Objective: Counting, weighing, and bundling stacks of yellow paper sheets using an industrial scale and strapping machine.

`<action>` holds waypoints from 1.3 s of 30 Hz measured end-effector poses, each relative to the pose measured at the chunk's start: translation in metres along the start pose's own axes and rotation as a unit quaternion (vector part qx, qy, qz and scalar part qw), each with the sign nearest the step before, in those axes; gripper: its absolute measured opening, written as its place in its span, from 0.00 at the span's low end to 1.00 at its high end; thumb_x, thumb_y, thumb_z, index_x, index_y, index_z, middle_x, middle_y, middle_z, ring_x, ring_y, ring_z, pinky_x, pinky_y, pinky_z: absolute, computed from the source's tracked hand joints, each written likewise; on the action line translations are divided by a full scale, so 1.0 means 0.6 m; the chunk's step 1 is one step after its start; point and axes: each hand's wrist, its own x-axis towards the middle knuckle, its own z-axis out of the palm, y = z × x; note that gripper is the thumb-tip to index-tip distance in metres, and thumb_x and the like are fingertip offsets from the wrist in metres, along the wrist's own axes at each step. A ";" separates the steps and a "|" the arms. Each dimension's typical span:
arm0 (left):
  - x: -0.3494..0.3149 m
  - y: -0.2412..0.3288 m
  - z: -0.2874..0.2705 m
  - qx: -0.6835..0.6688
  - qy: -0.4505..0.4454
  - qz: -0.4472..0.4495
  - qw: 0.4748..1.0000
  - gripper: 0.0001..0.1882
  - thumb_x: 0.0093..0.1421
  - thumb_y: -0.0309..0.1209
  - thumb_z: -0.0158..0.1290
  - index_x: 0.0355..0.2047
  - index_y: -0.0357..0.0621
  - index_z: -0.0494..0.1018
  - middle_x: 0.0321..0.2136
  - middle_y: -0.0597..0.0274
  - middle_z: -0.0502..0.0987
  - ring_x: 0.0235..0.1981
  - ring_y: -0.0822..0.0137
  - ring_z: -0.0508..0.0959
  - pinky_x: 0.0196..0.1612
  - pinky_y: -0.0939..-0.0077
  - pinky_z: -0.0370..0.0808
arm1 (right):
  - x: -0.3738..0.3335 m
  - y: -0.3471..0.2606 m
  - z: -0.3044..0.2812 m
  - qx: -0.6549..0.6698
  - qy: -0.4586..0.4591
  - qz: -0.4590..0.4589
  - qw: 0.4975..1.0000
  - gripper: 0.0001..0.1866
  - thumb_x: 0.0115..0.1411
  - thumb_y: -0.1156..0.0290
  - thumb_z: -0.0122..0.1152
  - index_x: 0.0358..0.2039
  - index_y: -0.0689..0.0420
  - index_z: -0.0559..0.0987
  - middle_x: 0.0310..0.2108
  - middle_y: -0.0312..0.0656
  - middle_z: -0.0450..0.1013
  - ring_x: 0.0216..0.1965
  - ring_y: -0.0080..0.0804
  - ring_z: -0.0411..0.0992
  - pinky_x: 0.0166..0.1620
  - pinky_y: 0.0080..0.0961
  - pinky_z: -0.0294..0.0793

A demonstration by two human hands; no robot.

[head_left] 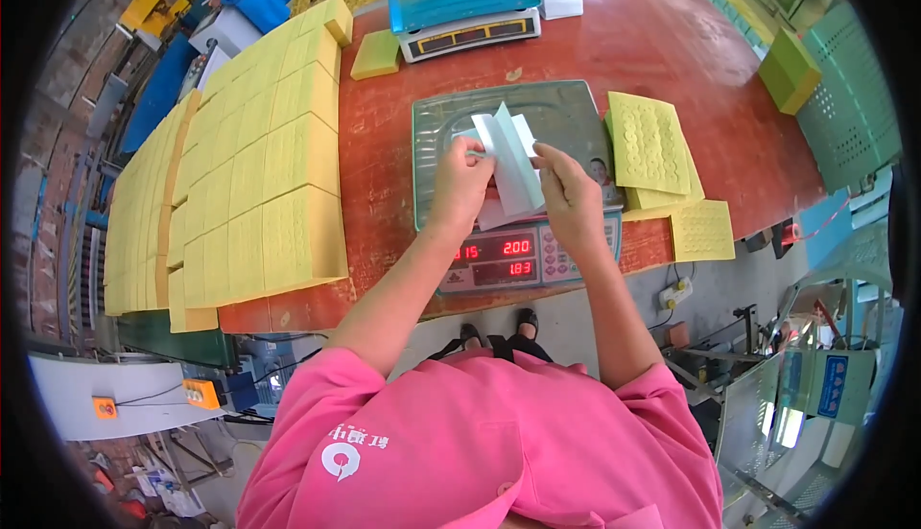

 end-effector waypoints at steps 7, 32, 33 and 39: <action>-0.009 0.000 0.003 0.016 0.003 0.043 0.999 0.10 0.62 0.25 0.51 0.44 0.35 0.72 0.26 0.64 0.74 0.26 0.75 0.74 0.29 0.79 0.72 | 0.000 -0.013 0.012 -0.043 0.003 -0.064 0.997 0.15 0.58 0.77 0.55 0.47 0.60 0.77 0.42 0.47 0.78 0.44 0.44 0.76 0.47 0.35 0.75; -0.002 -0.004 -0.009 -0.003 -0.030 -0.021 0.999 0.07 0.65 0.25 0.49 0.38 0.36 0.75 0.33 0.63 0.78 0.33 0.75 0.77 0.35 0.79 0.76 | 0.023 -0.011 0.013 -0.081 0.000 -0.043 0.996 0.21 0.56 0.70 0.64 0.49 0.63 0.75 0.37 0.52 0.77 0.32 0.41 0.76 0.37 0.32 0.75; -0.006 -0.001 -0.006 0.006 -0.025 -0.005 1.000 0.07 0.64 0.24 0.48 0.40 0.36 0.74 0.32 0.63 0.77 0.32 0.75 0.77 0.34 0.79 0.76 | 0.026 -0.004 0.012 -0.078 -0.001 -0.025 0.997 0.21 0.55 0.71 0.64 0.50 0.62 0.75 0.33 0.50 0.77 0.29 0.37 0.74 0.35 0.30 0.74; -0.007 -0.032 -0.014 0.020 0.043 0.055 0.997 0.32 0.58 0.22 0.48 0.64 0.44 0.59 0.27 0.64 0.74 0.26 0.75 0.73 0.28 0.79 0.72 | 0.043 0.031 0.009 -0.092 -0.041 -0.018 0.995 0.18 0.53 0.78 0.58 0.47 0.59 0.77 0.31 0.57 0.75 0.32 0.51 0.76 0.38 0.37 0.74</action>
